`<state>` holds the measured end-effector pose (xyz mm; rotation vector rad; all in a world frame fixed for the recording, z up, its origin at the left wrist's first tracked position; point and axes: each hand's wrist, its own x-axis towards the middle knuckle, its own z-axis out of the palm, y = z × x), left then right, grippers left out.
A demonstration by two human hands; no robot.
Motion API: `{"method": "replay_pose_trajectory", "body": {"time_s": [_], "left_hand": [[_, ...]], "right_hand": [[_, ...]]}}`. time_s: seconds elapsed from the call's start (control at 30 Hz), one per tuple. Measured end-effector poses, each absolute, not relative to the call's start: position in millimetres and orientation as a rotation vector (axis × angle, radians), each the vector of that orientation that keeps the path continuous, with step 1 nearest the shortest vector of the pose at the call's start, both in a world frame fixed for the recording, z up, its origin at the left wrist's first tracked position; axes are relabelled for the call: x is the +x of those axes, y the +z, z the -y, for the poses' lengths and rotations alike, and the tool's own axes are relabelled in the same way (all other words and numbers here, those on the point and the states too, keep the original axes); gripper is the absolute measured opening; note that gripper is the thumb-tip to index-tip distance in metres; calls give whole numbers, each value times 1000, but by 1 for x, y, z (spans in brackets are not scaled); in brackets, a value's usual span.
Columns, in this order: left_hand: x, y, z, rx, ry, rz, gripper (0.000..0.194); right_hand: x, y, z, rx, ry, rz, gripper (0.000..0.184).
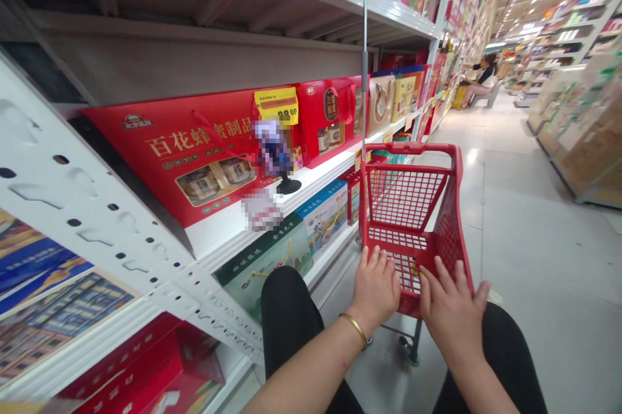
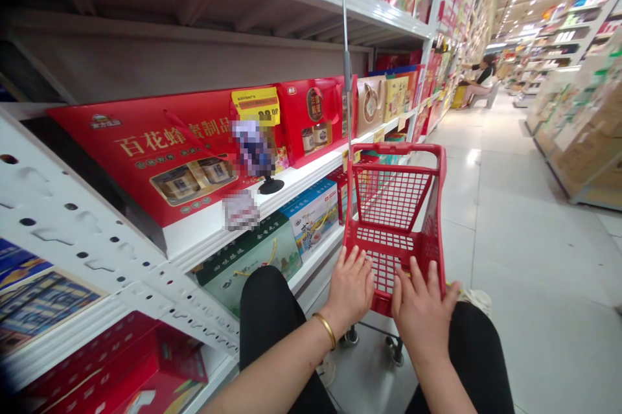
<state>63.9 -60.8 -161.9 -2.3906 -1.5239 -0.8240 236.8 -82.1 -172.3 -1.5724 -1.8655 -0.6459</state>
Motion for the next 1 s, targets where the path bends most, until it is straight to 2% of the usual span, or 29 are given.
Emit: {"method": "replay_pose_trajectory", "body": {"time_s": [0.17,0.43,0.7,1.0], "left_hand": [[59,-161,59,-2411,-803,1531,42],[61,-161,58,-2418,-865,1518,43],[54,-162,55,-2438,-824,1527,45],[61,-158,63,-2451,-867,1539,44]], "right_hand": [[203,-169,77,-1442,-581,1973,33],[248,-175,84,-1460,-583,1901,35],[197,-167,81,-1426,-477,2013,31],[231,-173,88,-1531,-489,1887,35]]}}
